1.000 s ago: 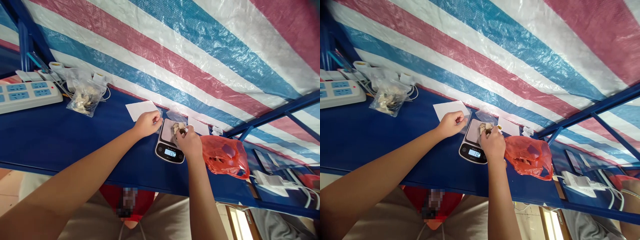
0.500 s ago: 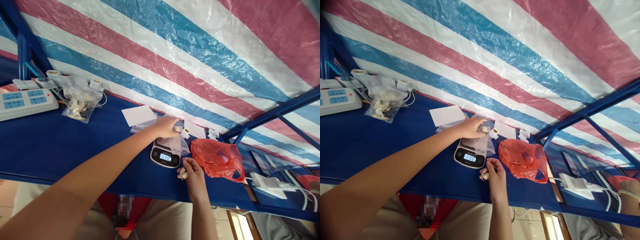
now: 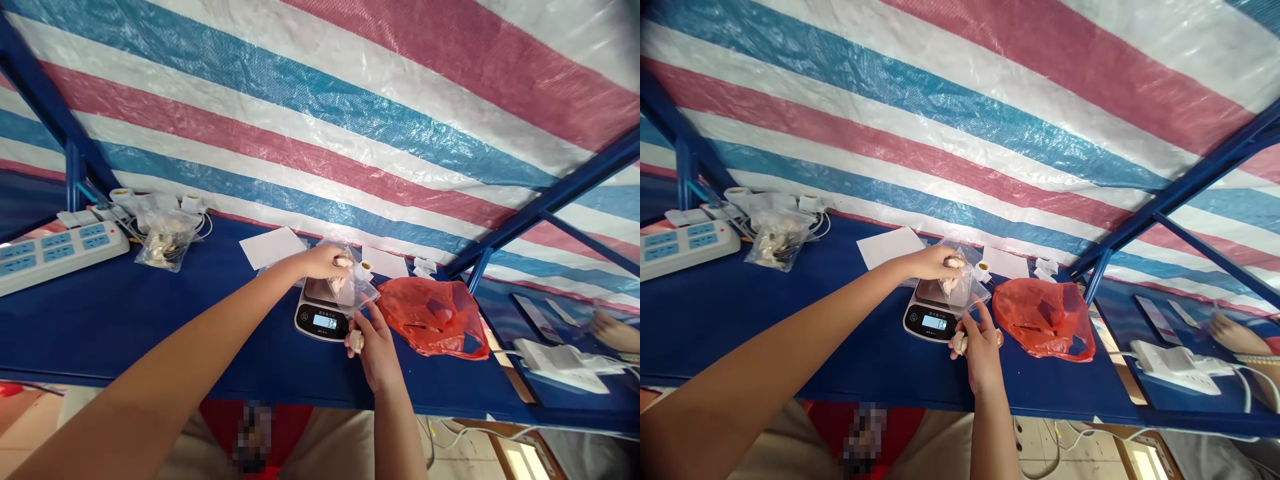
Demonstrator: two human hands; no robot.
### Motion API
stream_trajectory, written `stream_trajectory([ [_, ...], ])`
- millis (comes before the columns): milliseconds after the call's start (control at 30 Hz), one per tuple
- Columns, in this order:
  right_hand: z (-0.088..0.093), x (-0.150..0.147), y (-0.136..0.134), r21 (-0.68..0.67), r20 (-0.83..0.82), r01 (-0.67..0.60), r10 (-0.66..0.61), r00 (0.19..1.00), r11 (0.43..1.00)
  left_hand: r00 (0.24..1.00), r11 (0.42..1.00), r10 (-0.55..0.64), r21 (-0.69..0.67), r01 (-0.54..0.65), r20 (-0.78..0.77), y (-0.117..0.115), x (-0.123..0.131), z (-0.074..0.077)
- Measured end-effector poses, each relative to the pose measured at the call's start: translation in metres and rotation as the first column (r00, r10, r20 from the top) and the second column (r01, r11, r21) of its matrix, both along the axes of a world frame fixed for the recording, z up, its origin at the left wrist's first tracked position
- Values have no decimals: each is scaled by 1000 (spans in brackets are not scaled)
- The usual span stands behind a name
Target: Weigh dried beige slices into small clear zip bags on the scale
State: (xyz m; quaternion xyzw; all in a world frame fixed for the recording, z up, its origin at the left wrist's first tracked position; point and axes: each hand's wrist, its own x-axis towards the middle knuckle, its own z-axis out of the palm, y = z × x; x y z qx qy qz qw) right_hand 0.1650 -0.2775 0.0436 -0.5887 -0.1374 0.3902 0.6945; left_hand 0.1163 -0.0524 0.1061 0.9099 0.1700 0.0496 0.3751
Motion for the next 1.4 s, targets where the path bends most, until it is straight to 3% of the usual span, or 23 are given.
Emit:
stream_trajectory([
  [200,3,7,0,68,-69,33,-29,997,997,983,991,-113,82,102,142,-18,0,33],
  [300,4,12,-4,93,-106,84,-74,992,992,984,960,-161,245,136,83,-35,12,52],
  [400,5,15,-11,95,-144,127,-112,983,987,982,891,-190,420,173,-2,-51,26,66],
  [567,6,16,-18,155,-208,143,-109,972,978,969,838,-236,489,243,-77,-67,41,77],
  [733,9,20,-15,115,-277,258,-218,936,959,969,891,-248,395,224,11,-65,44,80],
  [933,19,17,-18,167,-305,203,-146,941,965,967,941,-239,269,207,91,-61,46,78],
  [1000,16,16,-19,158,-280,203,-154,948,966,969,948,-227,248,197,99,-62,48,79],
  [1167,0,17,-24,89,-90,336,-328,940,938,969,943,-238,253,214,69,-51,45,83],
  [1300,-4,23,-28,13,109,350,-349,931,937,990,994,-107,16,106,96,-21,23,65],
  [1400,-1,25,-27,42,111,327,-330,937,944,993,975,41,-223,-16,107,-2,-4,39],
])
